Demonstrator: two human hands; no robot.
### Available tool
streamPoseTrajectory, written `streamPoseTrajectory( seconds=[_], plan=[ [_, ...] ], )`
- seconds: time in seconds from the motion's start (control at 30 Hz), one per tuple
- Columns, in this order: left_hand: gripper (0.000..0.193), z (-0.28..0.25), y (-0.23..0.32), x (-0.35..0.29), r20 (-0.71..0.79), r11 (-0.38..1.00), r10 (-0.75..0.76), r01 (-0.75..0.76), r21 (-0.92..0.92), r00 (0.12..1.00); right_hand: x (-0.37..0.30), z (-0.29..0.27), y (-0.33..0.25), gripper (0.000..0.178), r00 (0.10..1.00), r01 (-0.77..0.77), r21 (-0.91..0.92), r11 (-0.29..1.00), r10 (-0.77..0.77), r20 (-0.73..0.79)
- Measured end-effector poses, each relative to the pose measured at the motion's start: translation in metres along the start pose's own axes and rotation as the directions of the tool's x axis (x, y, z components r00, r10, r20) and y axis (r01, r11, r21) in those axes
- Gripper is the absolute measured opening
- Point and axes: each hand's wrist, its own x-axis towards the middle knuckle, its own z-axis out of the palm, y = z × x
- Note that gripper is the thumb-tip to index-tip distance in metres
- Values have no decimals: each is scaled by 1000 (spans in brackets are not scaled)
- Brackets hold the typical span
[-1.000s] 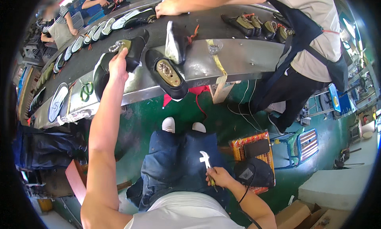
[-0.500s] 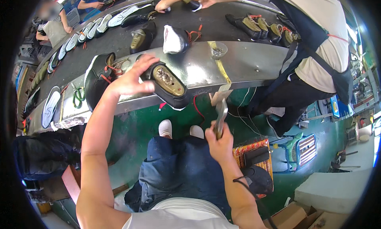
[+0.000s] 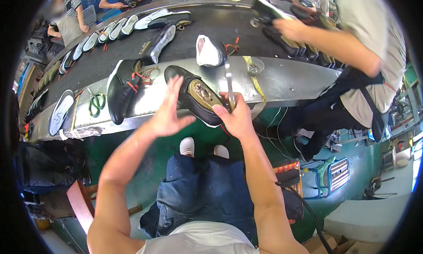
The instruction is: Manually lasting shoes by pulling the upper over the last and securing it with pliers and other tools on an assembly line.
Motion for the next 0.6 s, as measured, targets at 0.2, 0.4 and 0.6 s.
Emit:
streamPoseTrajectory(
  seconds=[0.2,0.4,0.6],
  plan=[
    [106,27,7,-26,-456,983,-110,27,-184,883,10,73,-23,51,983,-135,186,973,108,149],
    [91,-4,-8,-16,-426,971,-238,215,-103,873,82,27,-39,64,934,-54,-410,910,-99,-344],
    [60,-61,-33,49,-574,958,-283,260,-124,769,147,19,-20,75,962,-222,-477,850,111,-250]
  ],
)
